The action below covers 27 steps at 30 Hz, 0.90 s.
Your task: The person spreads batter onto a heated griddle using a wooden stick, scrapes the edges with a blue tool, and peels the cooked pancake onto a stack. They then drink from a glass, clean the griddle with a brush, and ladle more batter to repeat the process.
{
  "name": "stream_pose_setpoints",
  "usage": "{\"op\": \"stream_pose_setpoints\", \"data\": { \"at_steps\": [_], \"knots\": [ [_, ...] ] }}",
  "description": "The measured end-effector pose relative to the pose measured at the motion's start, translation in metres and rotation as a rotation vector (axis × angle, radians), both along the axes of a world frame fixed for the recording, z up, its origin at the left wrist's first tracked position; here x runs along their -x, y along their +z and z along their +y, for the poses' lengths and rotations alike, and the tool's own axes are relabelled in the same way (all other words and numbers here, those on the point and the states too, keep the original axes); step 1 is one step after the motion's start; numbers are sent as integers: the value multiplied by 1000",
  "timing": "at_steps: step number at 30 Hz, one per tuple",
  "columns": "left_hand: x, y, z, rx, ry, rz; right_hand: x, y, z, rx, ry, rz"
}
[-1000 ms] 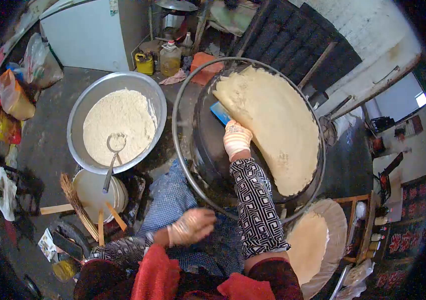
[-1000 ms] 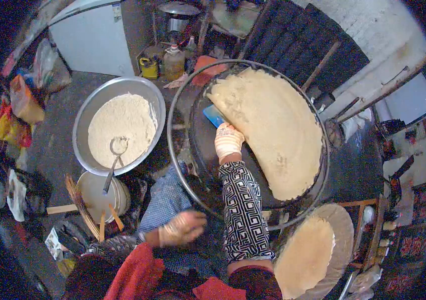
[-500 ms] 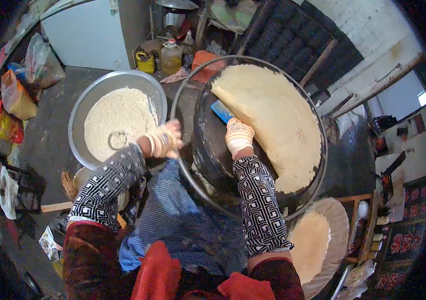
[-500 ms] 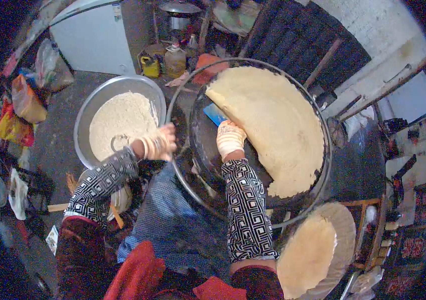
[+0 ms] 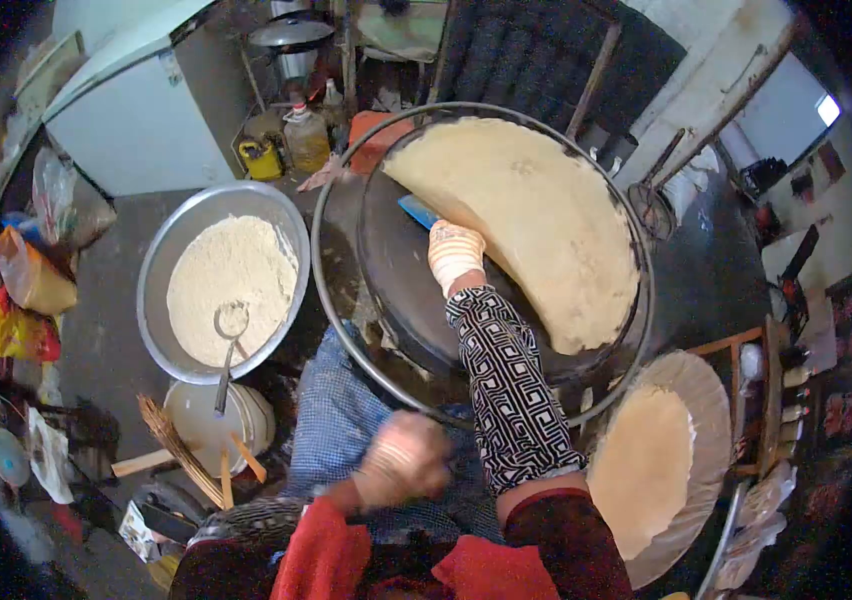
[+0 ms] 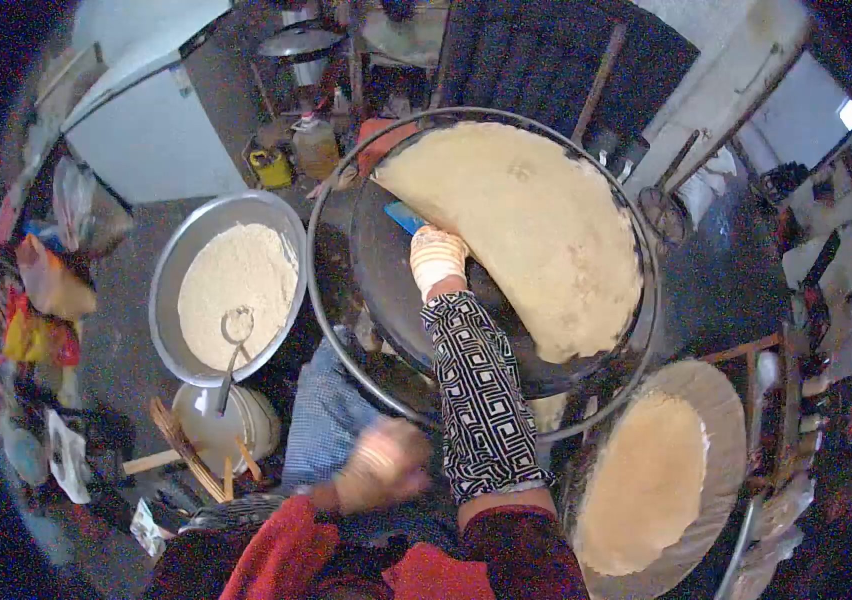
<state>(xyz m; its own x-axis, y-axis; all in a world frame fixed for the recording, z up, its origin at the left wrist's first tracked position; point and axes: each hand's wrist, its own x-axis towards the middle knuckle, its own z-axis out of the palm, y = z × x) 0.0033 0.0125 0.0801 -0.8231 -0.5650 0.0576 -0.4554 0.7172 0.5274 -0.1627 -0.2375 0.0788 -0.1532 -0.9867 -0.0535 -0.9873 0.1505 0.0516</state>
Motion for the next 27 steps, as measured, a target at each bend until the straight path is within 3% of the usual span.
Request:
{"op": "stream_pose_setpoints", "data": {
  "at_steps": [1,2,3,4,5,7,11,13,15,19,21,22,27],
  "knots": [
    [-27,-11,-23,-21,182,-97,0,5,2,10,-15,-19],
    [-51,-21,-32,214,407,51,1,6,4,38,30,-5],
    [-72,-28,-40,136,500,-145,3,5,5,69,77,15],
    [-92,-67,-40,261,585,-251,4,0,5,74,68,3],
    [-101,-87,-43,198,602,-388,6,-6,3,117,86,15],
    [-108,-111,-48,151,588,-326,8,-15,-1,158,101,22],
    [-105,-118,-51,138,587,-351,17,-43,-20,248,156,87],
    [-106,-122,-52,161,586,-349,26,-83,-51,233,-65,-62],
    [-104,-126,-52,163,587,-361,14,-28,-13,279,21,-116],
    [-105,-134,-50,187,608,-350,15,-29,-18,155,60,-135],
    [-107,-139,-48,195,608,-333,16,-73,-31,438,109,361],
    [-108,-141,-47,202,599,-318,28,-133,-50,764,-23,1160],
    [-109,-148,-44,210,585,-316,58,-164,-86,571,64,972]
  ]
}}
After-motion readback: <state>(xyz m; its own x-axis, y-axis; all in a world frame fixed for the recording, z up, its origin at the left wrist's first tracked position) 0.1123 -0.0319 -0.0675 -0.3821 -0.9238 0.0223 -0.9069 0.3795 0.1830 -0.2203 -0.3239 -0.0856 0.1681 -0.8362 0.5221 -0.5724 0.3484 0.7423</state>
